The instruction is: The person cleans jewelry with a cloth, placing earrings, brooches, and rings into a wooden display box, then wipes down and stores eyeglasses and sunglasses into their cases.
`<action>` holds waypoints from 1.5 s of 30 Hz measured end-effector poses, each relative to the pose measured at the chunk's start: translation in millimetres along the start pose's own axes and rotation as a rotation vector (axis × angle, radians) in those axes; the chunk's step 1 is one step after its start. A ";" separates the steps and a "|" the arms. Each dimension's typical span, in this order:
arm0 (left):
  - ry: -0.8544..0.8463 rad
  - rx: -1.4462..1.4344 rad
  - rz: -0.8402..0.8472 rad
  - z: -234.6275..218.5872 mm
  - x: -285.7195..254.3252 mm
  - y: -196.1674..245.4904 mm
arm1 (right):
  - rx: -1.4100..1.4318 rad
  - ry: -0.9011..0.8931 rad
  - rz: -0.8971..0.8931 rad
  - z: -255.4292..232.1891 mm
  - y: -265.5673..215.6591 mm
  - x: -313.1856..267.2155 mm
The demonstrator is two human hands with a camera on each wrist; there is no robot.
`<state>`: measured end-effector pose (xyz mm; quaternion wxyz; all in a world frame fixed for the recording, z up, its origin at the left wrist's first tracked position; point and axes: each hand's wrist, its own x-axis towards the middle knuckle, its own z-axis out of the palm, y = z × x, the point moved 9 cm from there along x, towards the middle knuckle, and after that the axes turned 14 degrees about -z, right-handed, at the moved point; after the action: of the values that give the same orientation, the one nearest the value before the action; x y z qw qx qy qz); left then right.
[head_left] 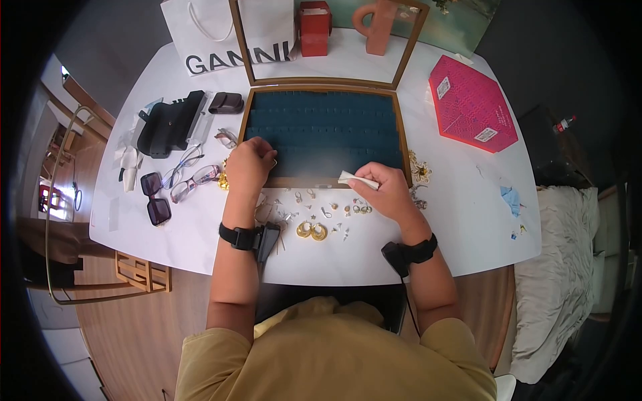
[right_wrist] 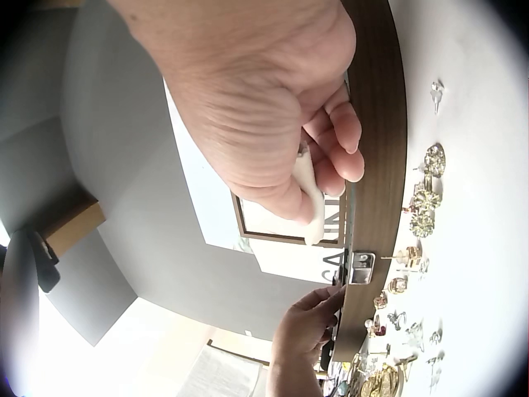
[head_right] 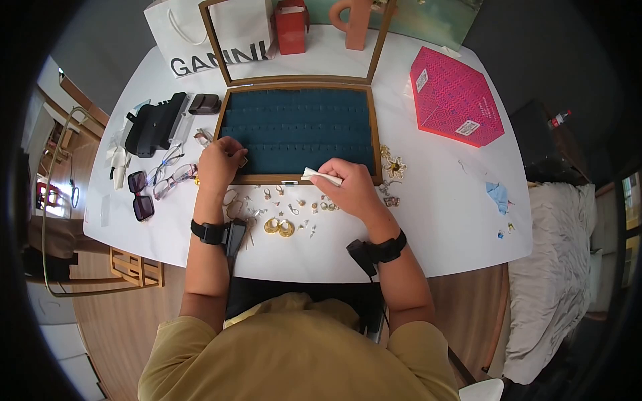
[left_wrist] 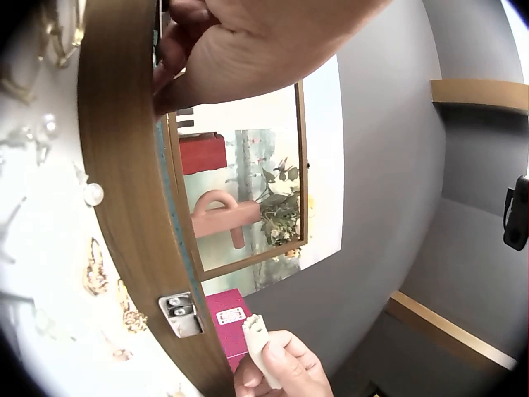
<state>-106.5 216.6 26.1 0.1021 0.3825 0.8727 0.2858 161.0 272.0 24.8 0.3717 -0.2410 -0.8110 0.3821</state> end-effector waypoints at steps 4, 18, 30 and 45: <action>0.008 -0.001 -0.003 2.1 1.8 -3.7 | -0.003 0.004 -0.008 -0.3 -0.9 0.3; -0.024 0.004 0.012 2.4 0.5 -1.8 | 0.024 0.030 -0.029 -1.2 -0.5 1.5; 0.128 -0.219 0.195 -11.0 -8.7 23.3 | 0.370 0.158 0.168 -7.2 26.4 -0.9; -0.546 -0.622 0.268 35.0 -64.5 76.3 | 0.418 0.108 0.205 -5.4 34.7 -1.6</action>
<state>-1.9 226.0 39.0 0.4017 0.5050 0.6286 0.4341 169.8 293.8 -1.3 0.4158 -0.2598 -0.6645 0.5639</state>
